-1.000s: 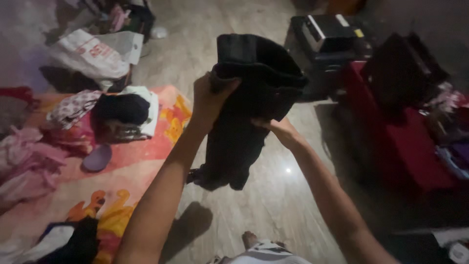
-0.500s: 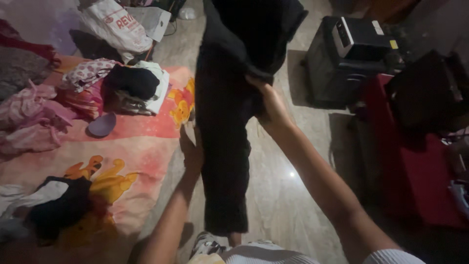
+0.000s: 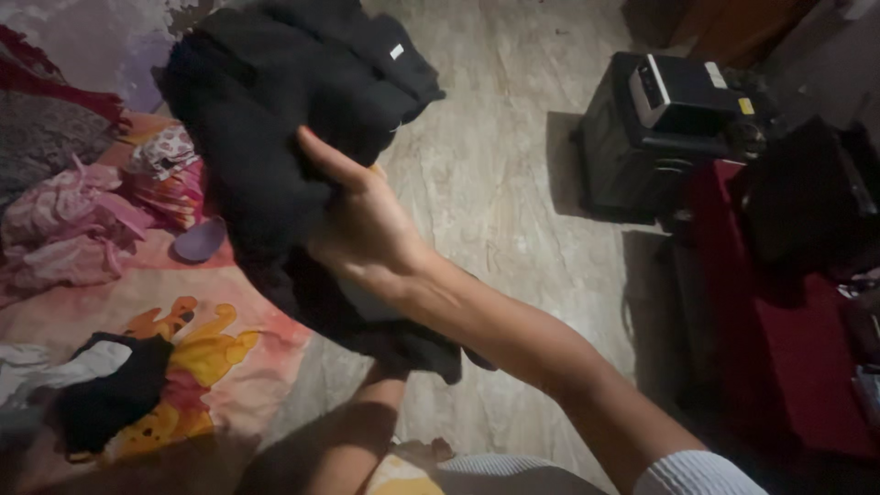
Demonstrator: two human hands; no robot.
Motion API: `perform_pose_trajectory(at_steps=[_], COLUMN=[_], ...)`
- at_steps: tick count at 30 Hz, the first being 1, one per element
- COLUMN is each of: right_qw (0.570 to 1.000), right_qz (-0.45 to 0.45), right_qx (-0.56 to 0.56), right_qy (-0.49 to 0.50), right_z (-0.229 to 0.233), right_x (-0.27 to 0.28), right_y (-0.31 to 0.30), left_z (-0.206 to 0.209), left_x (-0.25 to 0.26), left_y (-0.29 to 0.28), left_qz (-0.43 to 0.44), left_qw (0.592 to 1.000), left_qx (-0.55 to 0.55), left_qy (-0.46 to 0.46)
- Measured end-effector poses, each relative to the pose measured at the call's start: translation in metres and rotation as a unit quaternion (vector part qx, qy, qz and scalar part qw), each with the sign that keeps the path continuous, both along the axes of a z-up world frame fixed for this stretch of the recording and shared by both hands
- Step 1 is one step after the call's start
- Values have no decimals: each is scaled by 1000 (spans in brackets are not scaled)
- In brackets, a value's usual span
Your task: The person folds several pieces of clothing by hand on a bed, including a patterned cloth, a black garment, and a white shirt. Each item is smoothed, folded into a compact shape, and placed in a growing stack.
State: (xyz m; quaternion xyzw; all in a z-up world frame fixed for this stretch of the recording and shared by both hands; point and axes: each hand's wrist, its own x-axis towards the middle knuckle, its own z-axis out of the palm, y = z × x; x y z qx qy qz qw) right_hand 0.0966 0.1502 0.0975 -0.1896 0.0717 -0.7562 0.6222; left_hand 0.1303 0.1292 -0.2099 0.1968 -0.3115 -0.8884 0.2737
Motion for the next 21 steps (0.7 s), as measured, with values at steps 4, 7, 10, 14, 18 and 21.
perform_pose_trajectory(at_steps=[4,7,10,14,18,21], right_qw=[996,944,996,1000,949,914], right_qz=[53,209,63,16,-248,-273], right_qx=[-32,-252,-21,-11,177,258], right_qy=[-58,-46,-67,5,78,154], right_z=[4,-2,-17,-45,-91,-137], right_x=[5,-12,-41,-97,-144,-158], right_y=[-21,-29,-38,-52,-41,-26], left_z=[-5,4,15,22,18,21], left_x=[11,2,-15,-17,10,24], left_y=[0,-26,-63,-99,-138,-183], left_qz=[-24,-29,-25,-45,-48,-27], left_qw=[1000,999,998,997,997,997], left_qx=[16,9,-1,8,23,21], left_qy=[5,21,55,65,53,64])
